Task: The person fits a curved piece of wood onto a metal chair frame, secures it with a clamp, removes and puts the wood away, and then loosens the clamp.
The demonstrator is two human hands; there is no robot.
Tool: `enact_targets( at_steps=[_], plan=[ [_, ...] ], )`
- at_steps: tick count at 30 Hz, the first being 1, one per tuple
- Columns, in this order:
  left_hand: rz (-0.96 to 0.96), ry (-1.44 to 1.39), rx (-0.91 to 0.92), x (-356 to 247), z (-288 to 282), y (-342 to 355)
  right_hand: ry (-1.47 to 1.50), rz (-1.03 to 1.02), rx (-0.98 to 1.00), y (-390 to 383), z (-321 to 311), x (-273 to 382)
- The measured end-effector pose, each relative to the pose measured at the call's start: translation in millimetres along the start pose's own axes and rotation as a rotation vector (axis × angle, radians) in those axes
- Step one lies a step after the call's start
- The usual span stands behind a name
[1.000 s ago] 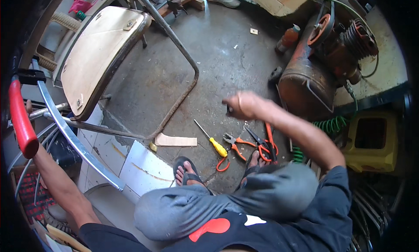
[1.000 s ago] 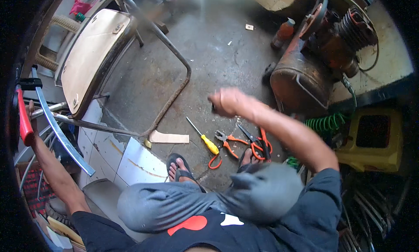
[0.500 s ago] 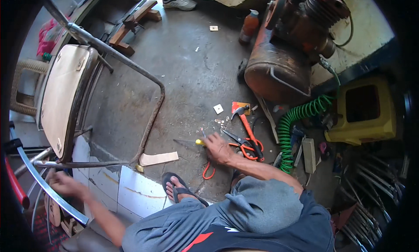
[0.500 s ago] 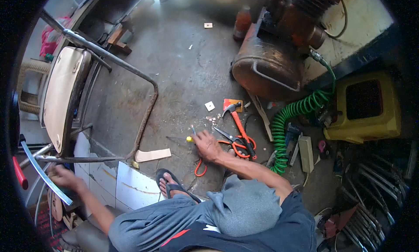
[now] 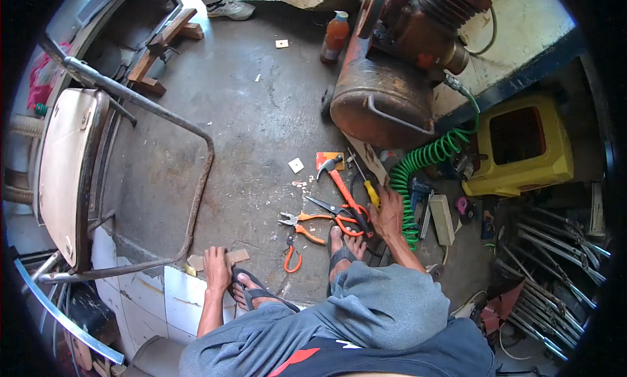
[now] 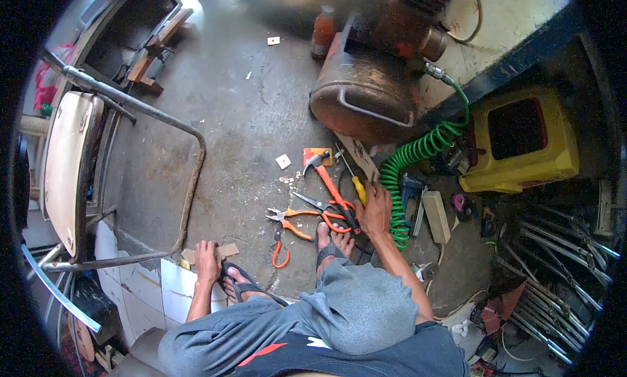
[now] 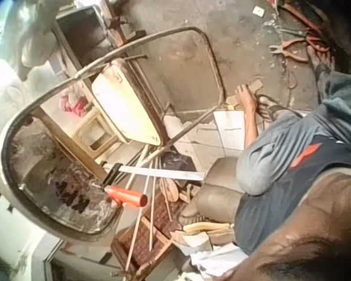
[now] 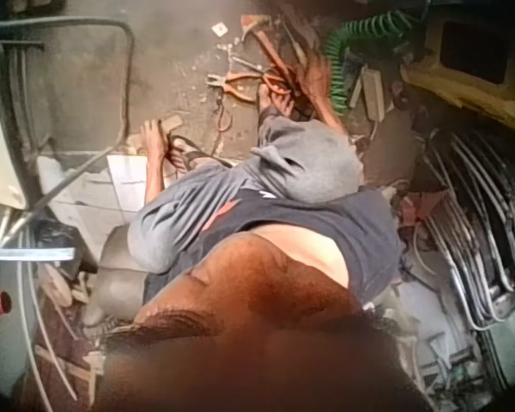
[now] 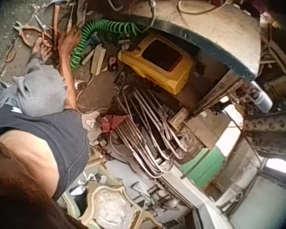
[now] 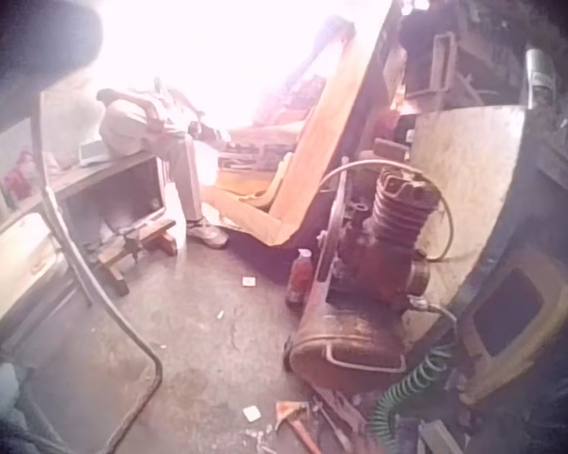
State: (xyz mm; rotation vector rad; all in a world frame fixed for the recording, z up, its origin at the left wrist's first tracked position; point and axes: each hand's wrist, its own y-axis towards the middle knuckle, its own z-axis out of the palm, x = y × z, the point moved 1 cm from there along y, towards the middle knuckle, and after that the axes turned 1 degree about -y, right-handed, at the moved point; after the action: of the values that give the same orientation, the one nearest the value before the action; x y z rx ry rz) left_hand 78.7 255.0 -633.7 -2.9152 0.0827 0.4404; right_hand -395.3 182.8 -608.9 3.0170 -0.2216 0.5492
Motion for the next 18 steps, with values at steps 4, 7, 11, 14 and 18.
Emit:
enact_targets(
  at_steps=[4, 7, 11, 14, 18],
  plan=[
    [0.047, -0.056, 0.081, -10.1, -14.6, 25.9, -0.143, -0.038, -0.094, -7.5, -3.6, 27.8],
    [-0.003, -0.384, 0.134, -49.8, -44.9, 41.8, 0.503, -0.101, 0.283, 0.4, 11.7, 59.0],
    [-0.049, -0.811, 0.283, -109.4, -39.0, 60.2, 0.797, -0.411, 0.810, -6.5, 31.9, 122.5],
    [-0.108, -1.101, 0.414, -130.4, -38.3, 64.4, 0.870, -0.505, 0.824, -9.7, 31.7, 157.7],
    [-0.283, -1.100, 0.435, -120.4, -40.0, 71.0, 0.672, -0.419, 0.787, -2.6, 43.0, 134.3]
  ],
)
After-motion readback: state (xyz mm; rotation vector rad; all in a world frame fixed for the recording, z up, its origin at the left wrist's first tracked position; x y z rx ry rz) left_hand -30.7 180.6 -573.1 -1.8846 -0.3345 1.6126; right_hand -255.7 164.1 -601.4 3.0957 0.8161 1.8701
